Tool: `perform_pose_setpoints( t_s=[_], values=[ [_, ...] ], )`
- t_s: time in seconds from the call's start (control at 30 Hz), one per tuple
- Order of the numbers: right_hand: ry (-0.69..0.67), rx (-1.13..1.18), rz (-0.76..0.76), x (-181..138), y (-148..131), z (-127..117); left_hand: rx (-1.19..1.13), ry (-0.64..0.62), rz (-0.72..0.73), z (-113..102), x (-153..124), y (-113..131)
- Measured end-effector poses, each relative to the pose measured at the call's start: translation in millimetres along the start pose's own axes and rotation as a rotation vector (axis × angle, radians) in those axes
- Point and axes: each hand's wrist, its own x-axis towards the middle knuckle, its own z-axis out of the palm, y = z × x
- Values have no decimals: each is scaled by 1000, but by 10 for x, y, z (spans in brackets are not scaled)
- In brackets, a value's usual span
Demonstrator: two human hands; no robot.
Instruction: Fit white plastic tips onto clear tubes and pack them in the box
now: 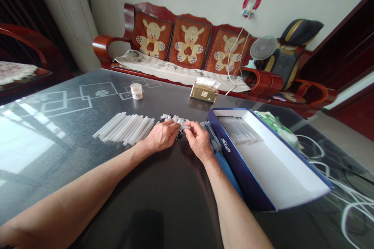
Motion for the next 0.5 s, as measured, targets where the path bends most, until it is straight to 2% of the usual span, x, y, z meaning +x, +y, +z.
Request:
perform_pose_setpoints(
  t_s=[0.13,0.3,0.5],
  values=[
    [-22,-48,48,26,-99,-52,-66,18,39,-23,5,-3],
    [-45,5,73,37,-185,-90,-138,77,112,-12,15,-5],
    [-75,-20,63,34,-163,-129,-108,74,59,-10,20,-12]
  ],
)
